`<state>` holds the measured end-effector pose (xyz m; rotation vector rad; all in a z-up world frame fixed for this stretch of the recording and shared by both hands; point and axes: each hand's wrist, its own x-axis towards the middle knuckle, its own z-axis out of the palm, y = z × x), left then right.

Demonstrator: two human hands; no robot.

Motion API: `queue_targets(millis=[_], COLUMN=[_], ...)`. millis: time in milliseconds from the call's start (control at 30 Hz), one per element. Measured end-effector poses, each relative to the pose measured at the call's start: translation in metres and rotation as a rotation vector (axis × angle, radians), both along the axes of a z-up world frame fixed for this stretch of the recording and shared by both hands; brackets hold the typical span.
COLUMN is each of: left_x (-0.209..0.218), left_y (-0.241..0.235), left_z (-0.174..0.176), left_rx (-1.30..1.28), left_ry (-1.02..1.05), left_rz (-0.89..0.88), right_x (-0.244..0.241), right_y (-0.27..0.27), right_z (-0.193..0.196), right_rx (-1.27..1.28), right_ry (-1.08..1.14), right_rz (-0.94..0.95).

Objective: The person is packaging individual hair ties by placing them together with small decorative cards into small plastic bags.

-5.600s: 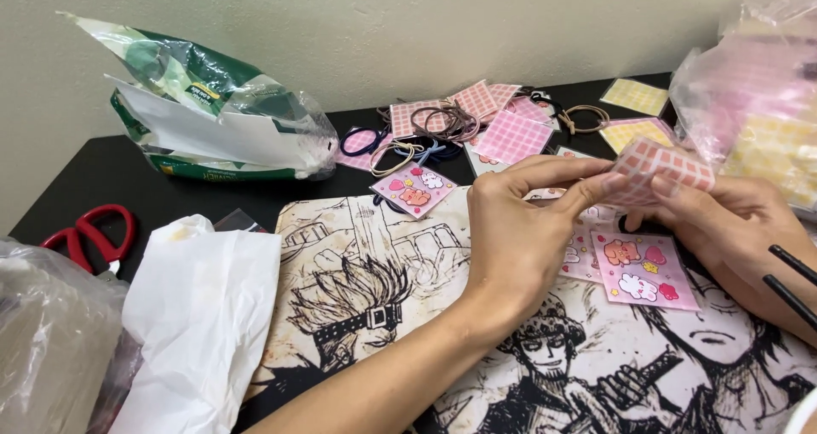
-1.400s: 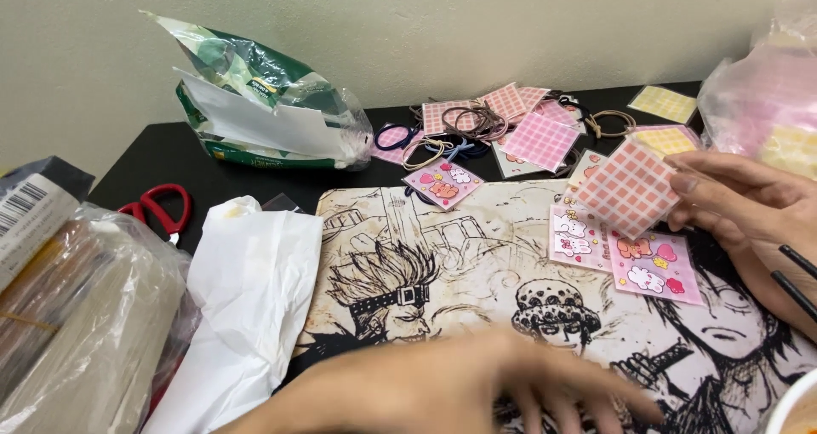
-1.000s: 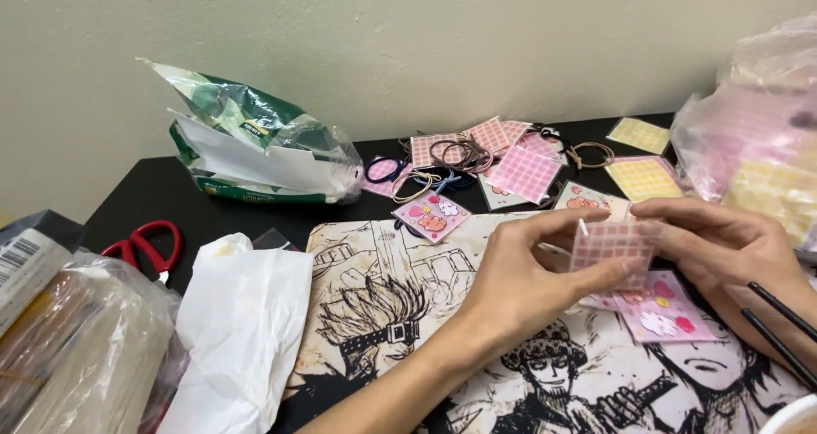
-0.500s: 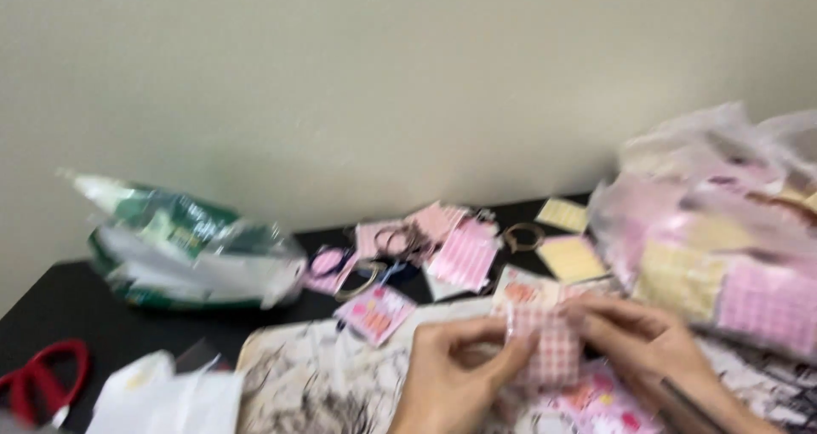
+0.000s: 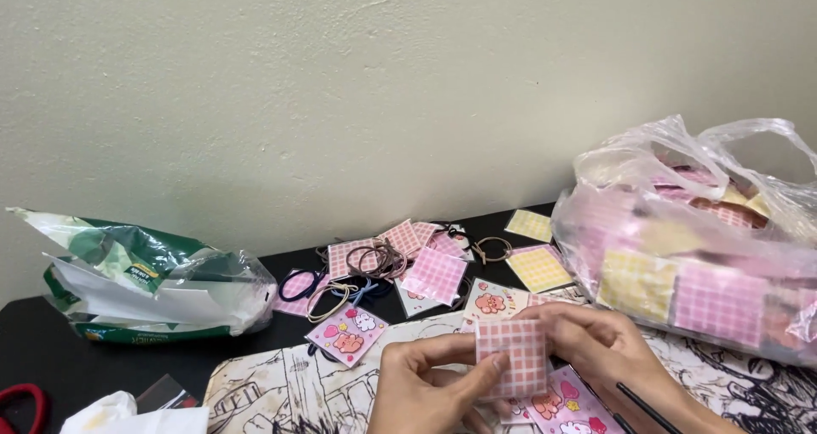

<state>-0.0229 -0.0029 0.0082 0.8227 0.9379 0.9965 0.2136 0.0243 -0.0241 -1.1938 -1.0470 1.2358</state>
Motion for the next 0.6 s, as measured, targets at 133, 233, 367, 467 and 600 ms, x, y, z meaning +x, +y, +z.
queue_targets(millis=[133,233,367,467,600], left_x=[0.001,0.001,0.003,0.000,0.010], left_y=[0.004,0.001,-0.005,-0.001,0.010], left_z=[-0.014,-0.006,-0.002,-0.013,-0.054], left_rx=[0.111,0.050,-0.011,0.076,0.315], left_ry=[0.051,0.082,0.061,0.095,0.237], left_rz=[-0.036,-0.015,0.041,0.053,0.227], right_x=[0.009,0.005,0.004,0.006,0.026], right_y=[0.001,-0.003,-0.003,0.003,0.018], right_z=[-0.016,-0.009,-0.015,-0.021,-0.034], right_rx=[0.092,0.081,0.048,0.048,0.152], right_ry=[-0.080,-0.071,-0.061,-0.074,-0.016], right_rz=[0.114,0.094,0.040,0.005,0.157])
